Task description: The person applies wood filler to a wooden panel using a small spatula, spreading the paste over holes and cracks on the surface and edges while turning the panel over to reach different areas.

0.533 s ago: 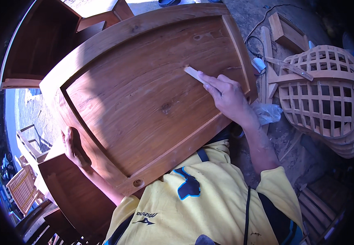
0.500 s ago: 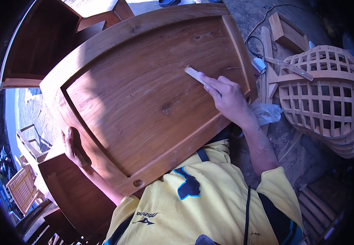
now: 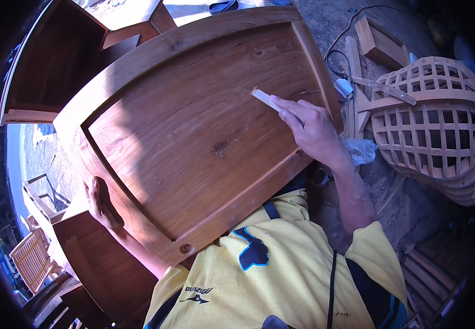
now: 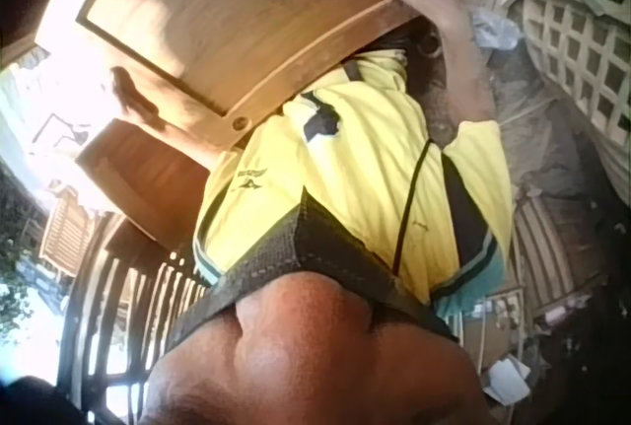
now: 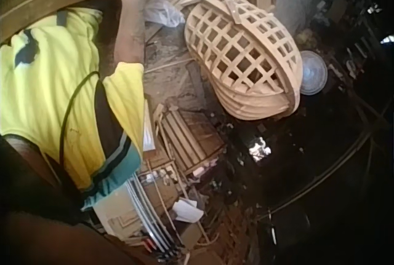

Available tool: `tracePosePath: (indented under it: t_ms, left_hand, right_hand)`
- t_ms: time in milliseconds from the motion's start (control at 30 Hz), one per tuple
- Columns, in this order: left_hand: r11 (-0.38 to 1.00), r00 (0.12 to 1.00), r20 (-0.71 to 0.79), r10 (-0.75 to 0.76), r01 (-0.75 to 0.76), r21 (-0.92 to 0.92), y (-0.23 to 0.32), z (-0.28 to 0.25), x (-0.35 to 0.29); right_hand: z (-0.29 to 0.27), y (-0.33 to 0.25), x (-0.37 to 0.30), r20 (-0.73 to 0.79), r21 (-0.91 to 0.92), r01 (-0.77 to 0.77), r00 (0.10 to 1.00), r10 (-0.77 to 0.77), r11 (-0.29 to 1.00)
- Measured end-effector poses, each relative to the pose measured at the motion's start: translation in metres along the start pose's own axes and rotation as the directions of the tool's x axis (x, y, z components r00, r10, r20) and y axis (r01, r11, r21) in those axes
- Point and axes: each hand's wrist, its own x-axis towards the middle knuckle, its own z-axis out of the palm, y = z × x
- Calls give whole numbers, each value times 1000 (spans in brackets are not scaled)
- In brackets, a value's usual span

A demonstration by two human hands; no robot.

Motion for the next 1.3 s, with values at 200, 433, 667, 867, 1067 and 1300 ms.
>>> tracePosePath:
  t_ms: [200, 433, 667, 867, 1067, 1300]
  left_hand:
    - [984, 992, -28, -122, 118, -134, 7, 5, -1]
    - [994, 1000, 11, -15, 14, 112, 12, 1, 3]
    - [996, 1000, 12, -18, 17, 86, 6, 0, 0]
    - [996, 999, 30, -16, 14, 85, 9, 3, 0]
    - [939, 959, -73, -274, 250, -235, -8, 1, -17]
    - [993, 994, -17, -112, 111, -51, -4, -4, -12]
  right_hand:
    - [-6, -9, 12, 311, 471, -448, 890, 332, 760]
    - [18, 6, 4, -28, -145, 99, 994, -104, 984]
    - [-16, -14, 9, 78, -270, 28, 997, -7, 962]
    - [-20, -27, 15, 157, -329, 39, 987, 14, 944]
    - [-24, -34, 14, 173, -270, 14, 984, 34, 963]
    - [-23, -12, 10, 108, -250, -29, 992, 57, 968]
